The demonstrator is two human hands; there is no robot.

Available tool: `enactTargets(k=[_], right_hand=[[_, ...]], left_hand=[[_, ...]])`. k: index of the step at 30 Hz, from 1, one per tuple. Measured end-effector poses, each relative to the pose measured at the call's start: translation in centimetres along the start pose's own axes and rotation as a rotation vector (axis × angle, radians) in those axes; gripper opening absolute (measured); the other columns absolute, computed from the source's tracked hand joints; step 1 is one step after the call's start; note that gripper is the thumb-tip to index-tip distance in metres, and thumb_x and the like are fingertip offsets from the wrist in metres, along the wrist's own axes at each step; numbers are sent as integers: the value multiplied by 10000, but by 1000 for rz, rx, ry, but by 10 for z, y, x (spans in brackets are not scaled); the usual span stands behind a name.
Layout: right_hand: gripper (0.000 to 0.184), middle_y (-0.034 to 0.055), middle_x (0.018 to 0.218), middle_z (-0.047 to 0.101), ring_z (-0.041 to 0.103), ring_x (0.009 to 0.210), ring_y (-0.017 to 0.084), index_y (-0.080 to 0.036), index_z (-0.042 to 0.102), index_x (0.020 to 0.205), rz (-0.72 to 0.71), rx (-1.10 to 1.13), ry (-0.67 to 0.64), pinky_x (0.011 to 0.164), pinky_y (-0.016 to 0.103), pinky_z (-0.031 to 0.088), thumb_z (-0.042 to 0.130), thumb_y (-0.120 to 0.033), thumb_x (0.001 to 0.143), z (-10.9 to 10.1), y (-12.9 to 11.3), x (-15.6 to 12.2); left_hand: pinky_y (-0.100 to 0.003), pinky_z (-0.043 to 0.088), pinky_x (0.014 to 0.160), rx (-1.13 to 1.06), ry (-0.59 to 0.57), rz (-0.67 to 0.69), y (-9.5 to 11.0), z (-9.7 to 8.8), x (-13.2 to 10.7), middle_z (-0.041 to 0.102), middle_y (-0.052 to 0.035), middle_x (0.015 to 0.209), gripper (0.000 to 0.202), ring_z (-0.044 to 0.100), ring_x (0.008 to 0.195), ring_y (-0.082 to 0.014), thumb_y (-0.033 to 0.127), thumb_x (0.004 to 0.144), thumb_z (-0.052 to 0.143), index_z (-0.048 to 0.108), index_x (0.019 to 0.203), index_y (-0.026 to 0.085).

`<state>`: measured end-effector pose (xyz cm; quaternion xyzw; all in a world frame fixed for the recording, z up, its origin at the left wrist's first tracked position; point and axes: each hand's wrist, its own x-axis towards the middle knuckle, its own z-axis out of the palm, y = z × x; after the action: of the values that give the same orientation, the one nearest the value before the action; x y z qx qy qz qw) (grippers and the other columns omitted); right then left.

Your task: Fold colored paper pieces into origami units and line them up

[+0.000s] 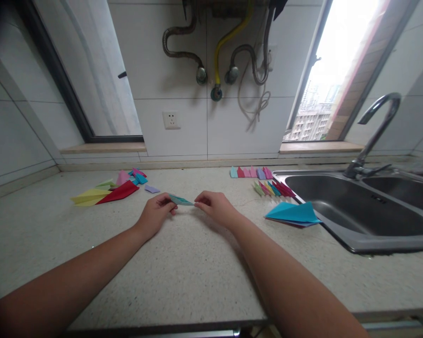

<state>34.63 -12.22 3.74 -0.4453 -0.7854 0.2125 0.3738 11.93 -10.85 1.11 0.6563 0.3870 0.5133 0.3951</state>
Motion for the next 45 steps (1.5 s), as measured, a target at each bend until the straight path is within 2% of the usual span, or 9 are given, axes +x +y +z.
enactTargets(k=[8,11,14,18,21,30,33,37,45], right_hand=[[146,28,762,724,607,659,126,-186,726,872,-21,-33,31,656,260,455,633,-294,842,1,-8,-1],[148,23,756,719,591,638,118,-189,723,871,-37,-75,56,643,251,446,623,-296,852,1,-7,-1],[157,28,765,703,591,658,124,-195,715,879,-104,-152,82,658,258,445,606,-306,870,-3,-4,-2],[188,64,806,687,589,745,162,-200,698,885,-274,-325,196,726,305,446,556,-321,909,-11,-5,-5],[220,93,836,691,577,797,196,-209,694,908,-357,-410,238,761,348,438,505,-318,937,-18,-10,-8],[225,96,897,701,576,843,216,-237,696,949,-368,-474,181,791,372,423,488,-322,947,-24,-19,-12],[200,77,825,683,579,797,191,-212,686,885,-275,-461,268,747,329,424,522,-318,925,-20,-14,-10],[128,42,772,687,592,724,160,-199,680,818,-11,-444,302,703,294,419,597,-286,859,-23,5,-5],[182,80,865,739,655,834,210,-195,721,825,528,-603,480,724,299,439,587,-318,828,-77,53,-13]], left_hand=[[-268,511,642,-66,29,-14,4,1,1,666,-11,712,108,597,638,-126,191,740,618,686,818,160],[-264,512,633,-97,7,-43,0,2,2,681,-28,750,189,618,693,-142,204,746,624,700,912,157],[-248,505,606,-148,-36,-98,-6,3,4,705,-63,872,330,627,758,-150,215,740,649,681,1063,154],[-238,482,572,-121,-126,-193,-7,6,3,706,-113,1013,342,606,737,-137,257,742,675,678,1065,144],[-240,458,560,-31,-199,-190,-2,7,0,706,-96,935,334,582,698,-131,317,750,693,699,1039,150],[-257,425,608,129,-276,-117,0,5,-2,698,-45,810,275,567,641,-131,357,785,661,730,981,177],[-285,449,721,187,-307,-88,1,5,-3,722,-56,868,252,619,778,-172,351,789,654,740,959,186],[-316,447,779,258,-353,-67,3,4,-4,728,-54,894,257,633,845,-205,379,806,625,738,949,198],[-371,463,835,287,-407,-90,4,3,-4,737,-51,885,304,660,888,-252,465,794,604,738,925,227]])
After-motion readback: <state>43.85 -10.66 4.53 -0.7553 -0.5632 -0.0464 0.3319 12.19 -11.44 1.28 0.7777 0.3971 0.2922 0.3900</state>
